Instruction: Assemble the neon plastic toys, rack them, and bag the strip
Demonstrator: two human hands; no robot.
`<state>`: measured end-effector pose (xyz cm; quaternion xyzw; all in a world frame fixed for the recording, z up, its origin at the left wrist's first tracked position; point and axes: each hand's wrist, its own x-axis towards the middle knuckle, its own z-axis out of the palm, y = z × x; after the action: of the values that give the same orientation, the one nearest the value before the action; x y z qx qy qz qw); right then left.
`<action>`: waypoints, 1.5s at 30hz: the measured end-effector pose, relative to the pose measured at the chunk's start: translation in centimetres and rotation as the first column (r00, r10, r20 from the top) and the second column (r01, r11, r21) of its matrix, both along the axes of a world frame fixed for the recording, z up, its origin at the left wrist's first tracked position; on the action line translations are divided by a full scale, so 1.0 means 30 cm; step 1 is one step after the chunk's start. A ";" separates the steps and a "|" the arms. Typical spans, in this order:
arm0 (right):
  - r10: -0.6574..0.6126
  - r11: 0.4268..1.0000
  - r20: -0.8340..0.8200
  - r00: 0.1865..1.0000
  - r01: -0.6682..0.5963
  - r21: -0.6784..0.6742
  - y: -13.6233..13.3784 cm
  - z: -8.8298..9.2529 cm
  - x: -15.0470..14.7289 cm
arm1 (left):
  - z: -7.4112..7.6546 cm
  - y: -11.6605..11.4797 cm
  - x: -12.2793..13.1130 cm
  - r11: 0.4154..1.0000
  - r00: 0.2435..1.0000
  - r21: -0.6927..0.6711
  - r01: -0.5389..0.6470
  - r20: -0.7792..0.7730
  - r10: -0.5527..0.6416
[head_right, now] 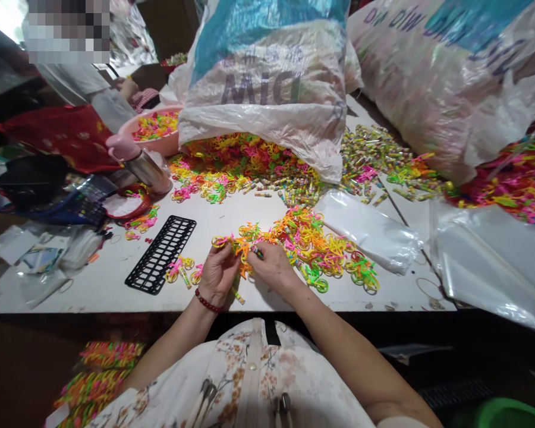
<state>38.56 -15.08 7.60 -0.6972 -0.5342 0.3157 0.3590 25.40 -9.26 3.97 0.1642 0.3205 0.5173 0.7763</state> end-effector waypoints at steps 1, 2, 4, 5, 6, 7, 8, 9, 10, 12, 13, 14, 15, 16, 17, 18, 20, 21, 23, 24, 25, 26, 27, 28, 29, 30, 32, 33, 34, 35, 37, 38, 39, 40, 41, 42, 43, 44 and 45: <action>-0.008 1.000 0.073 0.997 0.006 0.022 -0.004 -0.002 -0.006 | 0.003 0.002 0.003 1.000 1.000 -0.011 -0.008 -0.004 0.008; -0.013 0.999 0.147 0.989 0.006 0.046 -0.007 -0.005 -0.011 | 0.007 0.005 0.005 1.000 1.000 -0.012 -0.017 -0.013 0.017; -0.013 0.997 0.257 0.966 -0.007 0.079 -0.012 -0.012 -0.019 | 0.015 0.010 0.006 0.999 0.998 0.007 -0.036 -0.043 0.036; -0.016 0.996 0.285 0.958 -0.009 0.088 -0.012 -0.016 -0.019 | 0.019 0.013 0.004 0.999 0.997 0.019 -0.040 -0.062 0.041; -0.023 0.996 0.293 0.956 -0.004 0.092 -0.009 -0.019 -0.014 | 0.024 0.017 0.000 0.999 0.995 0.032 -0.044 -0.085 0.047; -0.036 0.995 0.284 0.958 0.009 0.095 -0.001 -0.022 -0.006 | 0.029 0.021 -0.007 0.998 0.993 0.038 -0.049 -0.110 0.053; -0.060 0.994 0.265 0.962 0.034 0.103 0.009 -0.024 0.008 | 0.034 0.026 -0.016 0.998 0.989 0.037 -0.052 -0.139 0.057; -0.093 0.991 0.242 0.966 0.066 0.117 0.024 -0.027 0.025 | 0.039 0.031 -0.025 0.998 0.983 0.032 -0.052 -0.172 0.057; -0.121 0.987 0.220 0.968 0.094 0.132 0.041 -0.029 0.045 | 0.044 0.037 -0.036 0.999 0.977 0.027 -0.041 -0.206 0.046; -0.158 0.978 0.188 0.969 0.128 0.165 0.076 -0.032 0.085 | 0.049 0.048 -0.053 1.000 0.967 0.021 -0.006 -0.254 0.011; -0.172 0.974 0.181 0.968 0.140 0.177 0.091 -0.032 0.101 | 0.050 0.052 -0.060 1.000 0.965 0.021 0.008 -0.264 -0.002; -0.183 0.971 0.179 0.967 0.149 0.187 0.102 -0.032 0.111 | 0.049 0.056 -0.063 1.000 0.964 0.020 0.013 -0.267 -0.008; -0.191 0.968 0.178 0.965 0.156 0.194 0.109 -0.032 0.115 | 0.047 0.057 -0.065 1.000 0.964 0.015 0.009 -0.266 -0.005; -0.196 0.967 0.171 0.966 0.161 0.196 0.110 -0.030 0.110 | 0.045 0.058 -0.064 1.000 0.964 0.005 -0.004 -0.264 0.005; -0.184 0.970 0.148 0.972 0.156 0.187 0.107 -0.028 0.099 | 0.043 0.057 -0.061 1.000 0.964 -0.004 -0.019 -0.264 0.017; -0.150 0.977 0.103 0.983 0.132 0.167 0.099 -0.025 0.082 | 0.042 0.055 -0.058 1.000 0.964 -0.008 -0.024 -0.265 0.021; -0.054 0.990 -0.030 0.998 0.057 0.131 0.076 -0.019 0.038 | 0.044 0.047 -0.049 1.000 0.964 0.018 0.005 -0.267 0.000; -0.009 0.992 -0.089 0.996 0.020 0.128 0.064 -0.017 0.016 | 0.047 0.043 -0.045 0.998 0.962 0.050 0.037 -0.274 -0.022; 0.043 0.987 -0.123 0.991 -0.023 0.160 0.044 -0.013 -0.020 | 0.055 0.032 -0.039 0.985 0.946 0.139 0.100 -0.320 -0.051; 0.046 0.981 -0.090 0.995 -0.028 0.192 0.038 -0.013 -0.031 | 0.061 0.026 -0.038 0.977 0.929 0.182 0.108 -0.367 -0.035; 0.040 0.971 -0.028 0.999 -0.033 0.235 0.033 -0.014 -0.038 | 0.067 0.021 -0.037 0.971 0.904 0.217 0.101 -0.428 0.002; 0.031 0.957 0.057 0.998 -0.046 0.288 0.031 -0.017 -0.042 | 0.073 0.016 -0.038 0.967 0.871 0.239 0.093 -0.491 0.037; 0.022 0.936 0.157 0.987 -0.076 0.345 0.029 -0.021 -0.044 | 0.080 0.011 -0.039 0.965 0.836 0.241 0.100 -0.546 0.050; 0.017 0.909 0.263 0.965 -0.125 0.397 0.027 -0.025 -0.045 | 0.088 0.007 -0.040 0.966 0.809 0.224 0.127 -0.587 0.030; 0.021 0.879 0.367 0.930 -0.192 0.436 0.025 -0.031 -0.047 | 0.095 0.005 -0.041 0.967 0.793 0.192 0.169 -0.609 -0.018; 0.030 0.850 0.461 0.887 -0.265 0.456 0.023 -0.036 -0.051 | 0.103 0.003 -0.042 0.964 0.792 0.155 0.214 -0.606 -0.078; 0.044 0.808 0.591 0.805 -0.377 0.453 0.017 -0.047 -0.064 | 0.115 0.003 -0.042 0.959 0.823 0.094 0.268 -0.540 -0.177; 0.046 0.797 0.630 0.776 -0.409 0.445 0.013 -0.052 -0.071 | 0.117 0.006 -0.042 0.960 0.845 0.068 0.272 -0.493 -0.205; 0.047 0.791 0.655 0.754 -0.429 0.437 0.009 -0.057 -0.078 | 0.117 0.010 -0.041 0.961 0.866 0.038 0.274 -0.444 -0.229; 0.048 0.787 0.673 0.739 -0.443 0.430 0.006 -0.062 -0.084 | 0.114 0.015 -0.042 0.960 0.882 0.002 0.282 -0.395 -0.258; 0.051 0.782 0.690 0.722 -0.459 0.421 -0.001 -0.069 -0.088 | 0.102 0.026 -0.042 0.950 0.897 -0.069 0.305 -0.315 -0.311; 0.056 0.779 0.694 0.718 -0.466 0.419 -0.004 -0.072 -0.087 | 0.095 0.030 -0.043 0.946 0.901 -0.094 0.311 -0.287 -0.325; 0.059 0.778 0.692 0.719 -0.468 0.420 -0.007 -0.075 -0.085 | 0.089 0.033 -0.043 0.944 0.906 -0.107 0.313 -0.265 -0.331; 0.064 0.780 0.683 0.727 -0.464 0.420 -0.011 -0.076 -0.081 | 0.085 0.035 -0.043 0.945 0.912 -0.106 0.309 -0.249 -0.326; 0.074 0.788 0.663 0.745 -0.452 0.419 -0.014 -0.076 -0.077 | 0.083 0.035 -0.042 0.951 0.921 -0.088 0.295 -0.240 -0.308; 0.092 0.801 0.626 0.775 -0.431 0.416 -0.018 -0.074 -0.073 | 0.083 0.033 -0.041 0.959 0.929 -0.064 0.275 -0.237 -0.283; 0.109 0.819 0.564 0.818 -0.395 0.415 -0.022 -0.071 -0.069 | 0.086 0.031 -0.039 0.968 0.937 -0.037 0.249 -0.244 -0.251; 0.127 0.845 0.474 0.871 -0.346 0.409 -0.026 -0.068 -0.066 | 0.090 0.029 -0.037 0.976 0.941 -0.014 0.218 -0.263 -0.214; 0.139 0.877 0.354 0.925 -0.281 0.391 -0.029 -0.063 -0.062 | 0.094 0.026 -0.035 0.982 0.939 0.006 0.188 -0.295 -0.178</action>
<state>36.70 -15.94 5.69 -0.5777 -0.7146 0.1109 0.3785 24.36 -8.47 6.79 0.2813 0.4063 0.4181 0.7622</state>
